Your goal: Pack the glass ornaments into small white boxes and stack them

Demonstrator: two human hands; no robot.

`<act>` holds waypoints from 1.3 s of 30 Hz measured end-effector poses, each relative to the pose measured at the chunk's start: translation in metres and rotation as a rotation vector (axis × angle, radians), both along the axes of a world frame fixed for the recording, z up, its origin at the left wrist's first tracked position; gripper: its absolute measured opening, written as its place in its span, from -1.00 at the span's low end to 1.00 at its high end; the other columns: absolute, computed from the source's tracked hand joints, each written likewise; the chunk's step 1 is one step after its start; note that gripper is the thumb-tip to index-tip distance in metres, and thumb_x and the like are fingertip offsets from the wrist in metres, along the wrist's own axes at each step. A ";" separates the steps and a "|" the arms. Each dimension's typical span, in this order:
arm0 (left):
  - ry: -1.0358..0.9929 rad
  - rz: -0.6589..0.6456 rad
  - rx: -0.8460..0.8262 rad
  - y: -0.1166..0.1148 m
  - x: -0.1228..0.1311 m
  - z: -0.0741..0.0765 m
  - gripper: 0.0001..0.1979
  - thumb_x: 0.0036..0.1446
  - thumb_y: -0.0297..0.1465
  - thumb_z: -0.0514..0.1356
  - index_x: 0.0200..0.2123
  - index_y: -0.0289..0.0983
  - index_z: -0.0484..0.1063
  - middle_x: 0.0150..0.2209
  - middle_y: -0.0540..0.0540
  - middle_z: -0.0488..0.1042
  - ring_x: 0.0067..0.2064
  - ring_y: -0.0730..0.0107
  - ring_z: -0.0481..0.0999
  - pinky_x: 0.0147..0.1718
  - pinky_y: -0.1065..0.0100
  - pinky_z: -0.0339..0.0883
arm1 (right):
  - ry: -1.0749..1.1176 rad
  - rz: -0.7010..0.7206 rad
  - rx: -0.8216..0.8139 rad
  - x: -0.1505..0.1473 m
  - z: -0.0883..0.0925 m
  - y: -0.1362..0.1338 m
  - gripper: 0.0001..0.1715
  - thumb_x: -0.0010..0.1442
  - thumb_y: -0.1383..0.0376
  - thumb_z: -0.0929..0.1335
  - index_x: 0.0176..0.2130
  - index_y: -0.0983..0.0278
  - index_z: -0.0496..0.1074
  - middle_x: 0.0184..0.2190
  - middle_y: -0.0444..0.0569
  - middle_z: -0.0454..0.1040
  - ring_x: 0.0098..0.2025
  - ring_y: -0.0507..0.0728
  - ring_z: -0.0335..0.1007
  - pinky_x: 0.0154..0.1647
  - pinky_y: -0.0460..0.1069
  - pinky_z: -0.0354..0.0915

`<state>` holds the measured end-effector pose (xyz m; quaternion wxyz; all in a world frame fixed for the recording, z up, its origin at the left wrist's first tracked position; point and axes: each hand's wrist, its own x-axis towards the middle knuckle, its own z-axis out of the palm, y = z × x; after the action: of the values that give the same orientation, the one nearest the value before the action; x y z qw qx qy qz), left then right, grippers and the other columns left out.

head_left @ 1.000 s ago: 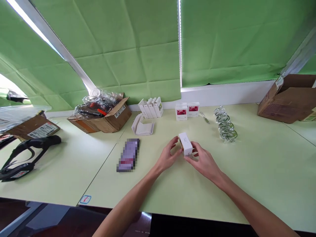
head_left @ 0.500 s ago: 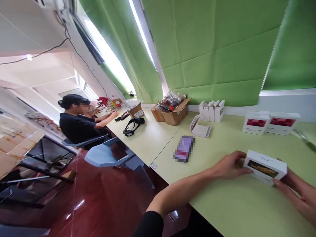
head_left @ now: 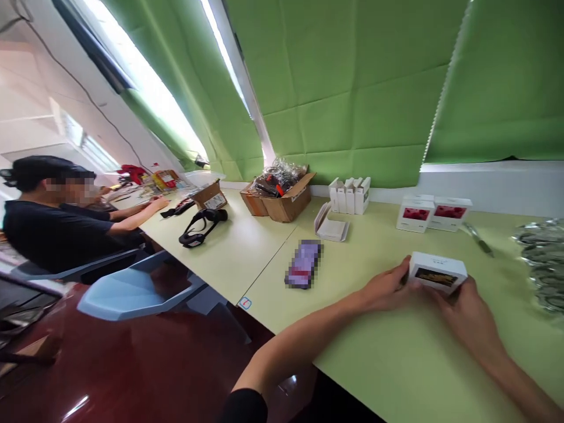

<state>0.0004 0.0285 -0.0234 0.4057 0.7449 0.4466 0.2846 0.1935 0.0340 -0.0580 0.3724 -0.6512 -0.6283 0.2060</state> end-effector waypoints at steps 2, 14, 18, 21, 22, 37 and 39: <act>0.009 -0.005 0.032 0.000 0.000 -0.003 -0.29 0.34 -0.07 0.02 0.45 -0.11 -0.13 0.37 -0.10 0.21 0.33 0.11 0.29 0.28 0.11 0.22 | 0.094 0.030 0.020 0.008 -0.001 0.011 -0.37 0.01 -0.17 0.36 -0.08 0.16 0.28 -0.14 0.19 0.58 -0.15 0.45 0.55 -0.25 0.25 0.47; 0.017 0.082 0.119 0.008 0.000 -0.017 -0.54 0.35 -0.15 0.03 0.17 -0.27 0.37 0.25 -0.19 0.39 0.30 0.20 0.35 0.31 0.16 0.19 | 0.291 -0.045 0.176 0.061 -0.015 0.125 -0.42 0.02 0.23 0.41 0.05 0.25 0.37 -0.06 0.17 0.58 -0.06 0.34 0.56 0.07 0.29 0.41; 0.038 0.075 0.116 0.008 -0.001 -0.015 -0.57 0.35 -0.16 0.04 0.15 -0.25 0.39 0.26 -0.18 0.38 0.30 0.19 0.34 0.31 0.15 0.20 | 0.242 -0.048 0.190 0.065 -0.005 0.148 -0.48 0.03 0.33 0.37 0.03 0.23 0.41 -0.10 0.09 0.60 -0.08 0.26 0.56 0.04 0.20 0.43; 0.044 0.066 0.113 0.008 -0.001 -0.014 -0.58 0.35 -0.17 0.04 0.13 -0.25 0.41 0.26 -0.18 0.37 0.29 0.18 0.35 0.29 0.15 0.22 | 0.207 -0.056 0.176 0.064 0.000 0.160 -0.52 0.03 0.36 0.35 0.00 0.28 0.45 -0.15 0.09 0.61 -0.15 0.25 0.56 -0.01 0.18 0.44; 0.047 0.063 0.110 0.008 -0.002 -0.014 -0.59 0.35 -0.17 0.04 0.13 -0.25 0.40 0.26 -0.18 0.37 0.29 0.18 0.35 0.28 0.15 0.24 | 0.195 -0.062 0.173 0.062 0.001 0.163 -0.53 0.04 0.36 0.34 0.00 0.30 0.46 -0.16 0.10 0.61 -0.17 0.24 0.56 -0.03 0.17 0.44; 0.070 0.059 0.108 0.007 -0.003 -0.013 -0.67 0.31 -0.24 0.11 0.06 -0.21 0.45 0.26 -0.16 0.36 0.24 0.15 0.41 0.25 0.16 0.29 | 0.077 -0.120 0.165 0.050 -0.003 0.171 -0.66 0.12 0.22 0.30 -0.15 0.32 0.51 -0.29 0.11 0.62 -0.25 0.25 0.49 -0.14 0.12 0.37; 0.073 0.061 0.102 0.007 -0.003 -0.012 -0.67 0.31 -0.24 0.11 0.06 -0.20 0.45 0.26 -0.15 0.36 0.23 0.14 0.41 0.23 0.14 0.30 | 0.103 -0.100 0.165 0.049 -0.005 0.170 -0.64 0.13 0.19 0.30 -0.11 0.31 0.48 -0.27 0.09 0.61 -0.23 0.23 0.49 -0.12 0.11 0.38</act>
<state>-0.0024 0.0352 -0.0352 0.3416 0.7607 0.4686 0.2917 0.2429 0.2036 -0.0628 0.4662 -0.6377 -0.5897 0.1679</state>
